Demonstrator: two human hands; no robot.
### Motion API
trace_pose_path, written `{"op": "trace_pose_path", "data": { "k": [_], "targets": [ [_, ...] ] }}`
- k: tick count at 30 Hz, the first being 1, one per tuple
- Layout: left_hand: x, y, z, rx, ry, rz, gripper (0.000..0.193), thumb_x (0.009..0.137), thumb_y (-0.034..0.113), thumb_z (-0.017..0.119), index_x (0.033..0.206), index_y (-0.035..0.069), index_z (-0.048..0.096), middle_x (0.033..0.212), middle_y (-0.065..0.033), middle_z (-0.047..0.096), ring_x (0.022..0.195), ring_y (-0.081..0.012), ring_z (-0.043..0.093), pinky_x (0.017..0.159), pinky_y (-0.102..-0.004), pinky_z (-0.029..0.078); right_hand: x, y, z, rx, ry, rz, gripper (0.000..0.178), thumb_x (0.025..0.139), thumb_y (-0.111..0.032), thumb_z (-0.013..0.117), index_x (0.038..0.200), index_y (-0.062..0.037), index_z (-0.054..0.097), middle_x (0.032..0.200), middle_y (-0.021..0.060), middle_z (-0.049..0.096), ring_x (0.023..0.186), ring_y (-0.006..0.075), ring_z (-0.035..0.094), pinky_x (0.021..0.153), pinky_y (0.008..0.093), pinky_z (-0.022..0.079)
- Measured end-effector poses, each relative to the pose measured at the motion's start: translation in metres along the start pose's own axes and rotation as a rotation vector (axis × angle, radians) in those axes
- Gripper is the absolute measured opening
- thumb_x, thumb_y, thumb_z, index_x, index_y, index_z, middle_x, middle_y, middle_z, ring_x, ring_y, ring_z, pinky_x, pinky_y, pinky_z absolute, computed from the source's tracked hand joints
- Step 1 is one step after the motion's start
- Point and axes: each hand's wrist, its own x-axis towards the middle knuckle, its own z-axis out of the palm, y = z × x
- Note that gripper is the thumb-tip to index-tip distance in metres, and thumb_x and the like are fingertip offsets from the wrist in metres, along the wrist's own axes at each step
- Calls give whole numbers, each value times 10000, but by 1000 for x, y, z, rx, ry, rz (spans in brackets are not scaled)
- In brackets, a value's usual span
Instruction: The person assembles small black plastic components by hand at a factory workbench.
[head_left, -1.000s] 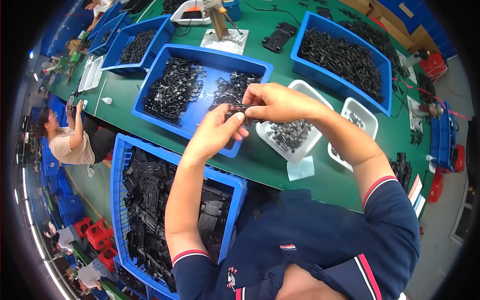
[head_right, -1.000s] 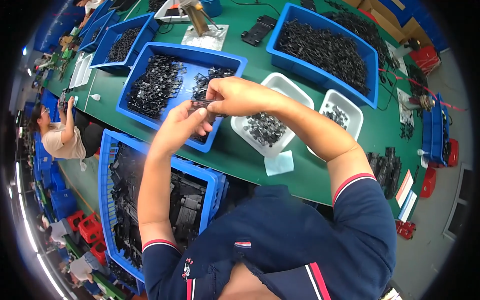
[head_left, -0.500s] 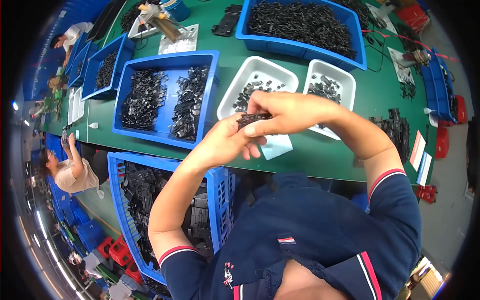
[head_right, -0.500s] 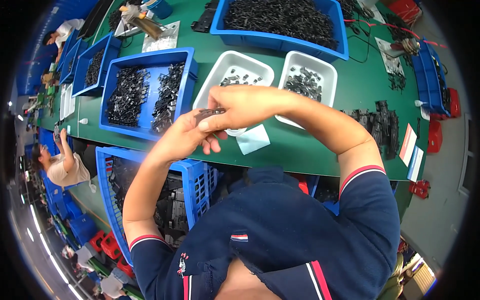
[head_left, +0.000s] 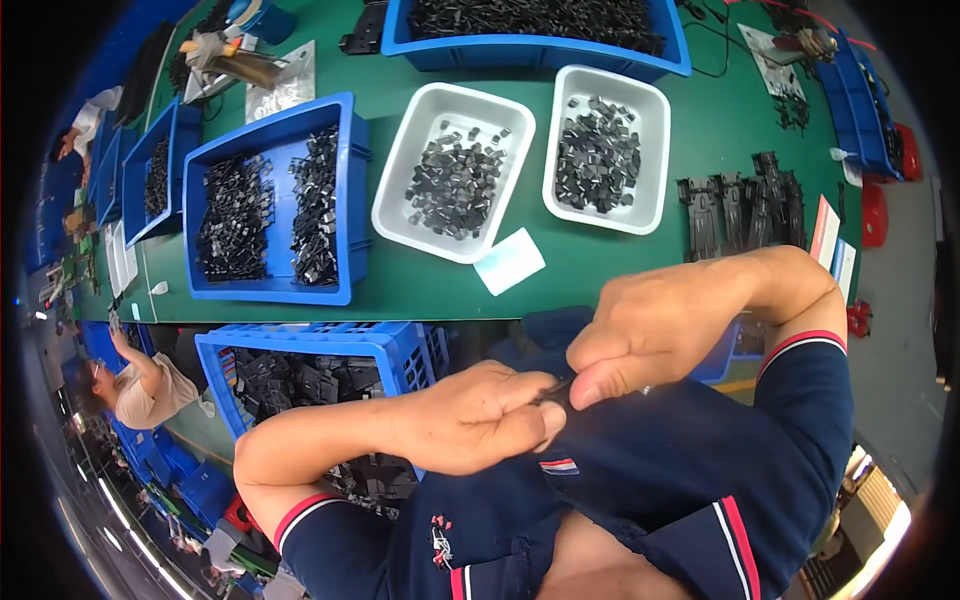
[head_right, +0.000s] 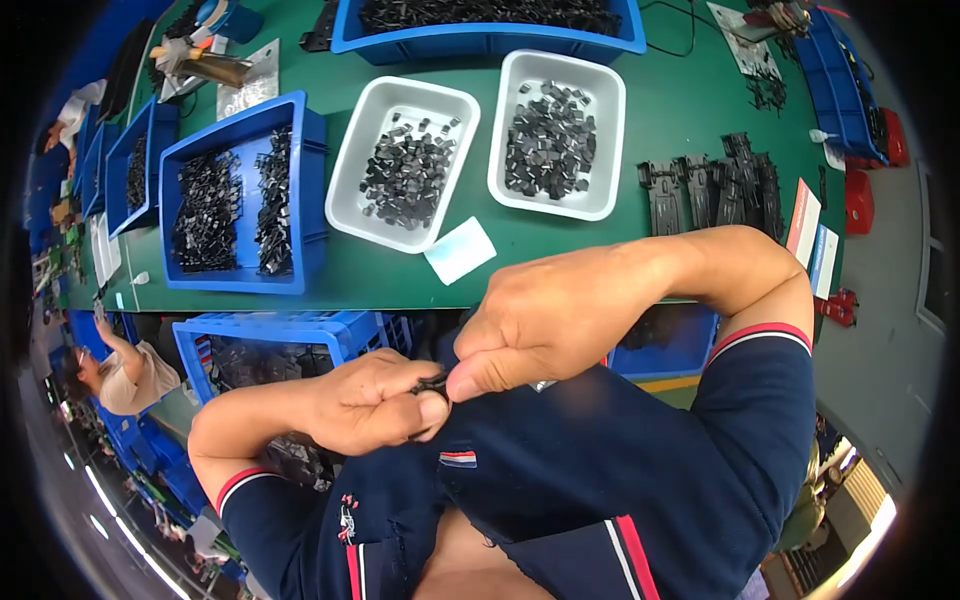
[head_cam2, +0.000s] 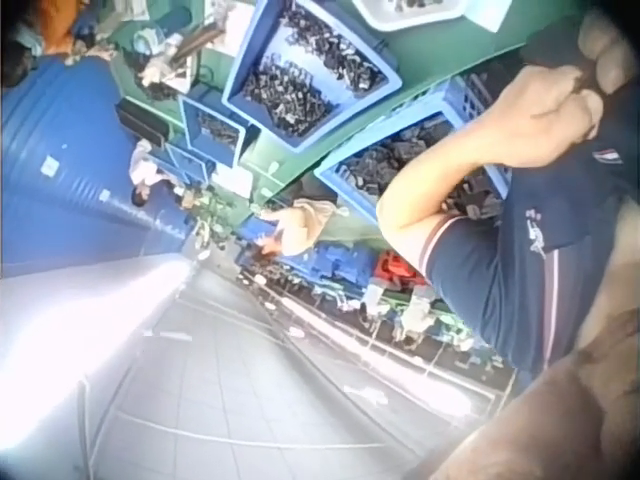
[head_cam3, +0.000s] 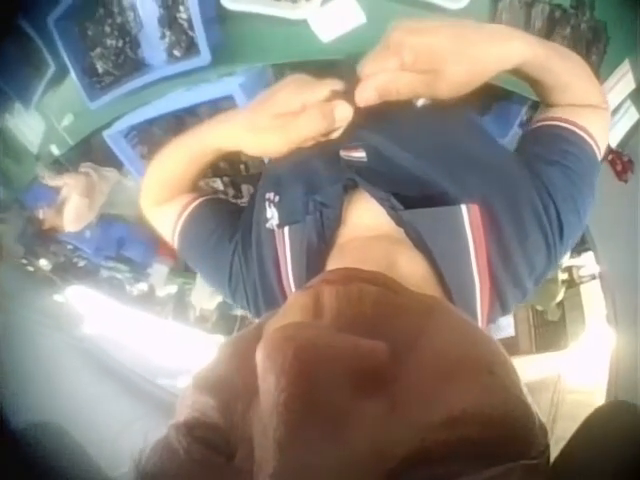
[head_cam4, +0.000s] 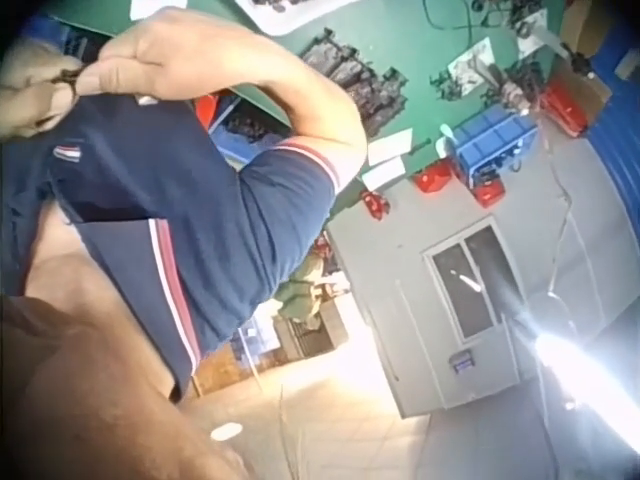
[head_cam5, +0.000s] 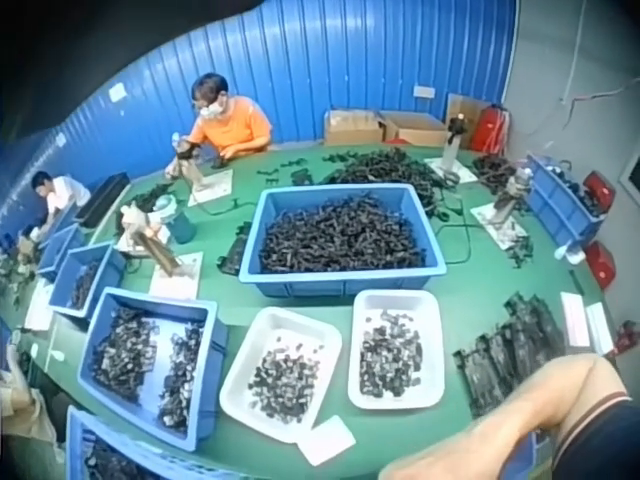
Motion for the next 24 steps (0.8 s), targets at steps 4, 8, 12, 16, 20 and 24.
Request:
{"op": "trace_pose_path", "data": {
  "k": [4, 8, 12, 16, 20, 24],
  "targets": [
    [11, 0, -3, -77, -20, 56, 296, 933, 203, 453, 715, 10, 397, 548, -118, 439, 495, -301, 428, 485, -374, 346, -15, 2, -3, 5, 49, 2, 378, 942, -281, 496, 670, -28, 424, 543, 125, 464, 505, 333, 471, 463, 395, 349],
    [14, 1, -12, -4, -103, 154, 237, 917, 174, 452, 735, 23, 435, 551, -112, 441, 489, -297, 459, 475, -375, 355, -24, 5, -7, -55, 109, -38, 352, 942, -239, 500, 665, -23, 475, 527, 111, 497, 462, 297, 485, 435, 379, 366],
    [-7, -69, -48, -524, -316, 771, 258, 924, 197, 430, 836, -3, 567, 547, -51, 507, 454, -217, 492, 476, -280, 396, -91, 28, -40, 210, 810, 674, 402, 917, -353, 518, 741, -13, 645, 560, 18, 547, 501, 84, 494, 472, 238, 415],
    [47, -40, -88, -400, 476, -81, 257, 947, 240, 409, 960, 18, 540, 689, -71, 567, 497, -129, 524, 457, -239, 388, -67, 70, -47, 192, 1051, 296, 437, 938, -370, 499, 662, -32, 536, 579, -47, 457, 576, 38, 410, 516, 238, 361],
    [84, -49, -101, -457, 481, 11, 267, 916, 151, 424, 1097, 8, 559, 722, -38, 541, 558, -113, 496, 493, -236, 365, -60, 75, -44, 160, 947, 222, 426, 963, -336, 458, 661, -40, 506, 581, -50, 414, 571, 48, 364, 509, 242, 345],
    [114, -47, -109, -555, 397, 39, 271, 929, 209, 425, 984, 10, 601, 711, -40, 543, 557, -122, 496, 502, -230, 359, -58, 82, -44, 195, 931, 206, 414, 972, -309, 441, 660, -40, 485, 583, -43, 417, 575, 47, 360, 503, 243, 333]
  ]
}}
